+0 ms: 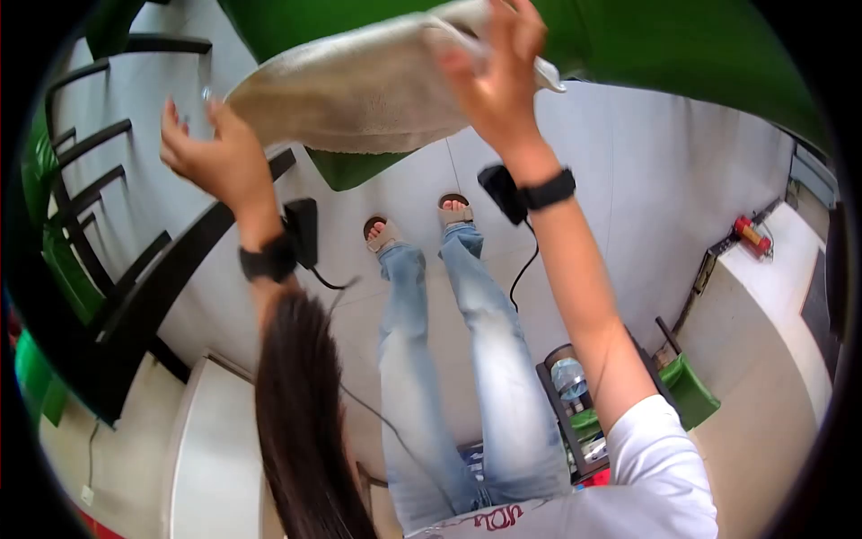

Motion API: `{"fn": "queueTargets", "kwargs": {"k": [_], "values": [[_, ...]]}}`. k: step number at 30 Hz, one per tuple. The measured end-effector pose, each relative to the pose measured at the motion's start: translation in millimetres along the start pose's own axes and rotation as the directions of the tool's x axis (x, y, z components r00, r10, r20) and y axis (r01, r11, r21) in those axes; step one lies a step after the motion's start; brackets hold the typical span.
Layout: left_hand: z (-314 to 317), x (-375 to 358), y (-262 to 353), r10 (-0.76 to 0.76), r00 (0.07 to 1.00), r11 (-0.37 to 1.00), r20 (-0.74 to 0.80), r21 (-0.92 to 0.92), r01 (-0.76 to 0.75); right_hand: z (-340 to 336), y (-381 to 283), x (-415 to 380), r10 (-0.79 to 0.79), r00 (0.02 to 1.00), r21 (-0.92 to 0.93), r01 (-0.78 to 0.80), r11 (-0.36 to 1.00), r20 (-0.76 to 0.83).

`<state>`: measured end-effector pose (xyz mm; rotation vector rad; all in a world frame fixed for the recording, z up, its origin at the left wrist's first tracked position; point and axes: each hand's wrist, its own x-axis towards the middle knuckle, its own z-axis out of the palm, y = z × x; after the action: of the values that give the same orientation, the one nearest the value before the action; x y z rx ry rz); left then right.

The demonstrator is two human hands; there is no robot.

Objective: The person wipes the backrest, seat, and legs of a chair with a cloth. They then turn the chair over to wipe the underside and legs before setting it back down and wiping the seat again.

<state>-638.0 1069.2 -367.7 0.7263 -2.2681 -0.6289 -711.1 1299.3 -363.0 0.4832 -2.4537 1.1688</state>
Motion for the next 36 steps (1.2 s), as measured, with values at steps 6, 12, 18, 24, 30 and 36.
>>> {"fn": "queueTargets", "kwargs": {"k": [6,12,18,24,30,36], "values": [[61.3,-72.8,-21.4,0.331,0.904,0.940,0.271,-0.178,-0.291,42.5,25.0,-19.8,-0.260,0.888,-0.275,0.376,0.885,0.379],[58.2,-63.4,-40.3,0.525,0.812,0.837,0.257,-0.328,-0.437,51.7,64.4,-37.0,-0.629,0.733,-0.222,0.679,0.700,0.258],[55.2,-62.0,-51.2,0.393,0.869,0.848,0.303,-0.485,-0.214,42.9,52.9,-51.4,-0.731,0.649,0.023,0.745,0.667,0.211],[53.4,-74.5,-47.9,0.541,0.828,0.789,0.146,-0.429,-0.440,42.8,48.3,-60.8,-0.733,0.676,-0.076,0.737,0.672,0.069],[4.4,-143.1,-61.7,0.780,0.619,0.598,0.094,-0.404,-0.692,38.7,71.6,-145.1,-0.814,0.559,0.010,0.825,0.565,-0.158],[-31.4,-216.1,-91.2,0.798,0.559,0.601,0.224,-0.242,-0.762,50.2,91.2,-213.6,-0.692,0.665,0.543,0.485,0.686,0.280]]}}
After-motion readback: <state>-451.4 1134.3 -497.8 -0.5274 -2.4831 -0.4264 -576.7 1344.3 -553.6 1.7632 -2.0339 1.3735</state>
